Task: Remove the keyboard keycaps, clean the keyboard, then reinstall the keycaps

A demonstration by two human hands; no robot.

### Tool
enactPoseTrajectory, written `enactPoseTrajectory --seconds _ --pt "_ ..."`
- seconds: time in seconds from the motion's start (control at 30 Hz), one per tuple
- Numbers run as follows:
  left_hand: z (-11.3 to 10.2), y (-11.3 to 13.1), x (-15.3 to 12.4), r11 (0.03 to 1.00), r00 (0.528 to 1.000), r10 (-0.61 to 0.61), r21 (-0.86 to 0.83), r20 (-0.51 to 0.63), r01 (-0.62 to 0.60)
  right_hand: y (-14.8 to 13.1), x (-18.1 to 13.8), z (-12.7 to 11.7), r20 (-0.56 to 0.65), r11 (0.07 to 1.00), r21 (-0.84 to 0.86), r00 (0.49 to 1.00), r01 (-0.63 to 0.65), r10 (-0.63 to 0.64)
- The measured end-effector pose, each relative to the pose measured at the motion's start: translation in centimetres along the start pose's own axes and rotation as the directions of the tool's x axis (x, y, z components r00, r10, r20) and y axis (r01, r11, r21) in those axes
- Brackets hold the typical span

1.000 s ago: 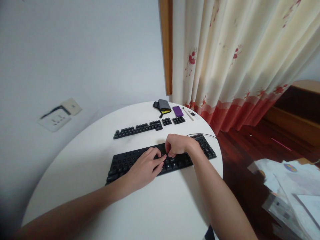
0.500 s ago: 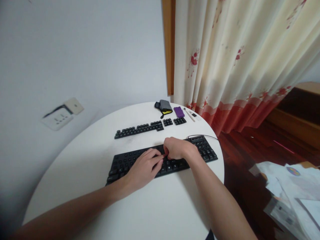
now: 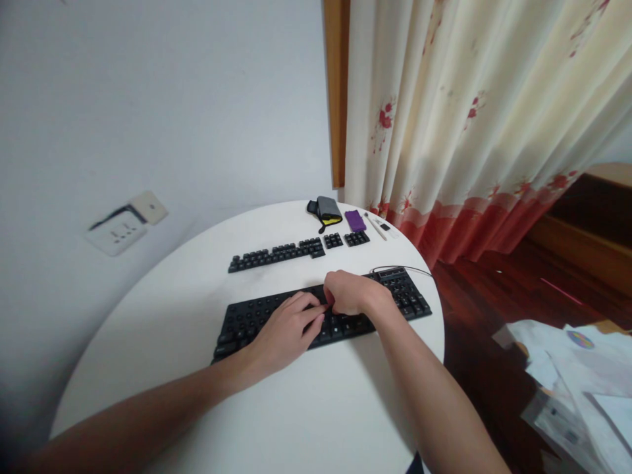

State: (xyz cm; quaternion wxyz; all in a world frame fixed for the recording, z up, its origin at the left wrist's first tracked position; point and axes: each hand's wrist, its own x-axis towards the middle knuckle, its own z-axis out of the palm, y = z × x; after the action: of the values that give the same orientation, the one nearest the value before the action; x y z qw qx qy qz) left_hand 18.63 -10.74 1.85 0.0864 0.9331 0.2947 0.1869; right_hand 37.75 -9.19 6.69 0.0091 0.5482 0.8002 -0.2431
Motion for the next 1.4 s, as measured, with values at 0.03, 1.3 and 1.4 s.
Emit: enactPoseTrajectory --seconds 0.03,1.3,1.4 --pt "0.0 0.0 0.0 1.000 1.000 0.001 -0.003 0.001 -0.001 0.0 0.0 0.0 0.000 1.000 -0.002 1.000 0.000 0.000" --pt "0.2 -0.2 -0.2 1.000 1.000 0.011 0.015 0.003 -0.011 0.6 0.0 0.4 -0.013 0.999 0.033 0.999 -0.030 0.030" --pt "0.2 -0.2 -0.1 1.000 1.000 0.005 0.017 0.011 -0.005 0.5 -0.1 0.2 -0.023 1.000 0.028 1.000 -0.010 0.010"
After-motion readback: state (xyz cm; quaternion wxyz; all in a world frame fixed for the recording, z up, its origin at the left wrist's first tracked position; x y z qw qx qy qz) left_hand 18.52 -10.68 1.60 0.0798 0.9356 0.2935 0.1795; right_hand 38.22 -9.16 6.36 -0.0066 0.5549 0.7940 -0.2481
